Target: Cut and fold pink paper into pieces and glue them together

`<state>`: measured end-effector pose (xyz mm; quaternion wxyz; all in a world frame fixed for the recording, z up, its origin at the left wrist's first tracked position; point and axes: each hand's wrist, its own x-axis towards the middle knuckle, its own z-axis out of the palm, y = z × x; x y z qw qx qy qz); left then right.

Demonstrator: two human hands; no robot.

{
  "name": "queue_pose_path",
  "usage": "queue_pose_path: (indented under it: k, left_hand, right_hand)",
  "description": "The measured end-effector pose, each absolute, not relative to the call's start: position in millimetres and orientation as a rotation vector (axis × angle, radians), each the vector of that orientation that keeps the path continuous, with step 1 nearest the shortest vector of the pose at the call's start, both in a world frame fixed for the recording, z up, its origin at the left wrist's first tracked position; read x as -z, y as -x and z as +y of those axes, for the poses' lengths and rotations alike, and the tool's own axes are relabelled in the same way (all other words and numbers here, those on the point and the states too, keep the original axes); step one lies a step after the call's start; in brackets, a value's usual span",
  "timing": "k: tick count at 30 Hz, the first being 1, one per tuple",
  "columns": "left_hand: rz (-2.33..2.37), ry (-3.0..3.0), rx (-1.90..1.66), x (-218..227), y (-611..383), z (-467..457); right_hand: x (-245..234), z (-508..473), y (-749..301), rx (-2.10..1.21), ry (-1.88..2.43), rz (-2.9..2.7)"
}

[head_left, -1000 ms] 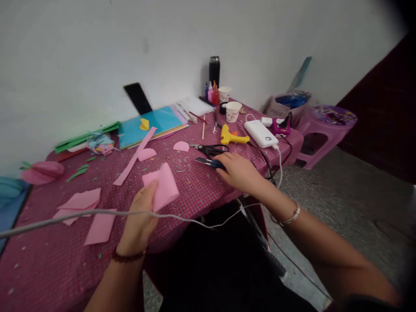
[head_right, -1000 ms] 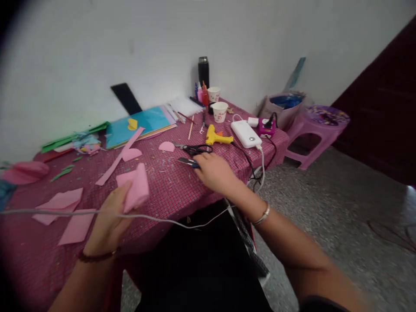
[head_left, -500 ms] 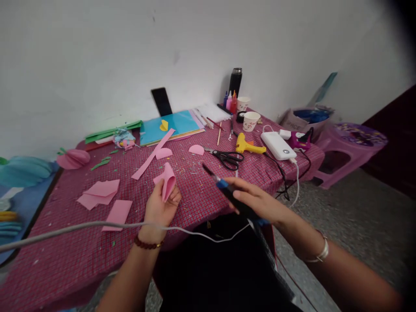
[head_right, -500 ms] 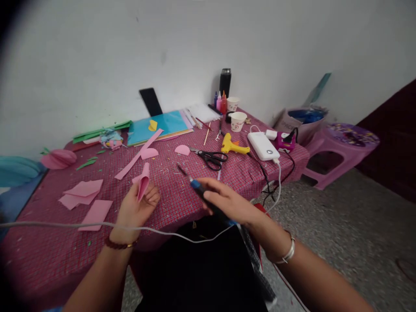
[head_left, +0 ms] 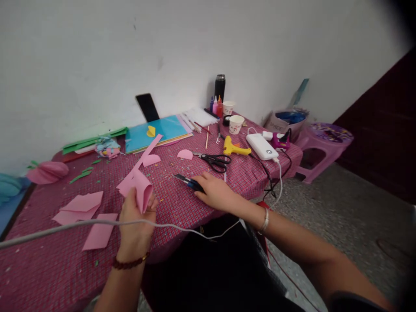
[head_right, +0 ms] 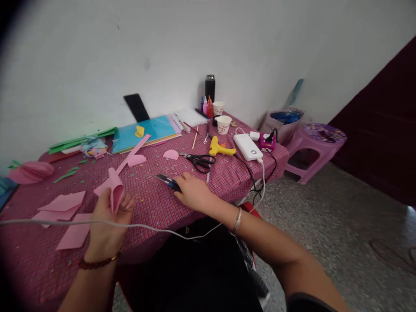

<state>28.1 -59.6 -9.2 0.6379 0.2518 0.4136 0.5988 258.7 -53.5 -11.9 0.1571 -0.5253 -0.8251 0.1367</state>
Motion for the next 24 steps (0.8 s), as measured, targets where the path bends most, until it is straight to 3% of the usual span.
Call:
queue_pose_path:
  k: [7, 16, 21, 24]
  left_hand:
    - [0.739, -0.323, -1.437, 6.7, -38.1, -59.3]
    - [0.707, -0.265, -1.426, 1.0, -50.8, -51.7]
    - [0.857, -0.194, -1.587, 6.9, -49.2, -48.9]
    - [0.885, -0.157, -1.642, 9.3, -49.4, -46.6]
  right_hand:
    - [7.4, -9.1, -291.6, -0.078, 1.754, -2.326]
    - [8.7, 33.6, -313.1, -0.149, 1.835, -2.388]
    - [-5.7, 4.1, -318.4, -0.434, 1.669, -2.316]
    - [-4.5, -40.0, -315.3, -1.048, 1.217, -2.007]
